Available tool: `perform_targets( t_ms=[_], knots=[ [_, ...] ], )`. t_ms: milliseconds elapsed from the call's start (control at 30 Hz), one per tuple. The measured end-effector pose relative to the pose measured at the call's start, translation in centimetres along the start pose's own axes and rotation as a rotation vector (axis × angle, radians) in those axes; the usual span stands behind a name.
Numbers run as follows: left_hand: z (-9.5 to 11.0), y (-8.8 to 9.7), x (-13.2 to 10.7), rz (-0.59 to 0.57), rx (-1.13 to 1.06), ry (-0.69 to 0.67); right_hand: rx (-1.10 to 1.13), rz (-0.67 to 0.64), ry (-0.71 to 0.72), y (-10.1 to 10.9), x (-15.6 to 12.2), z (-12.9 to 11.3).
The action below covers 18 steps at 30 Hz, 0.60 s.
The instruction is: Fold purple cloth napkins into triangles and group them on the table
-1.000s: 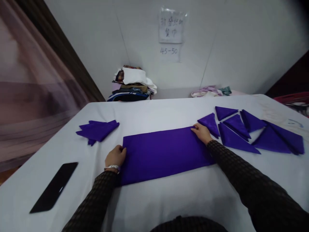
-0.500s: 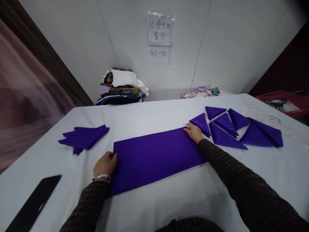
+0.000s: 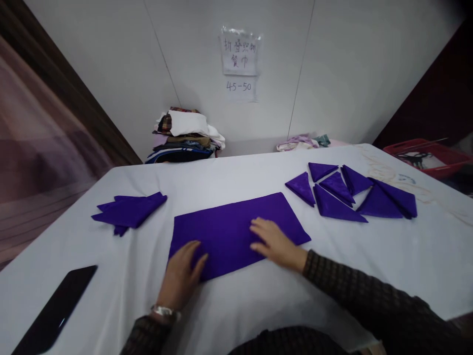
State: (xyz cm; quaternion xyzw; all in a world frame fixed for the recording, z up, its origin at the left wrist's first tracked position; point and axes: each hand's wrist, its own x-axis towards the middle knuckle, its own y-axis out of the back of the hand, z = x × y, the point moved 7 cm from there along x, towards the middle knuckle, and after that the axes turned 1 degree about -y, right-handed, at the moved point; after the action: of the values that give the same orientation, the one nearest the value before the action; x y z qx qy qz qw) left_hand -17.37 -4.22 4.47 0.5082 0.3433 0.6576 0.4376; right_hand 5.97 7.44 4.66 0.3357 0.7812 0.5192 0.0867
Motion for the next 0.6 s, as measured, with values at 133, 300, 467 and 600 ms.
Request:
perform_targets(
  t_ms=[133, 300, 467, 600],
  knots=[
    [5.5, -3.7, -3.0, -0.109, 0.089, -0.238, 0.012, -0.204, 0.156, -5.1, -2.5, -7.6],
    [5.6, -6.2, -4.0, -0.213, 0.173, -0.226, -0.033, -0.242, 0.109, -6.7, -3.4, -6.6],
    [5.2, -6.3, -3.8, -0.264, 0.148, -0.184, -0.167, -0.200, -0.051, -3.8, -6.2, 0.4],
    [5.4, -6.2, -3.7, -0.300, 0.126, -0.159, -0.298, -0.086, -0.235, -0.2, -10.3, 6.8]
  ],
)
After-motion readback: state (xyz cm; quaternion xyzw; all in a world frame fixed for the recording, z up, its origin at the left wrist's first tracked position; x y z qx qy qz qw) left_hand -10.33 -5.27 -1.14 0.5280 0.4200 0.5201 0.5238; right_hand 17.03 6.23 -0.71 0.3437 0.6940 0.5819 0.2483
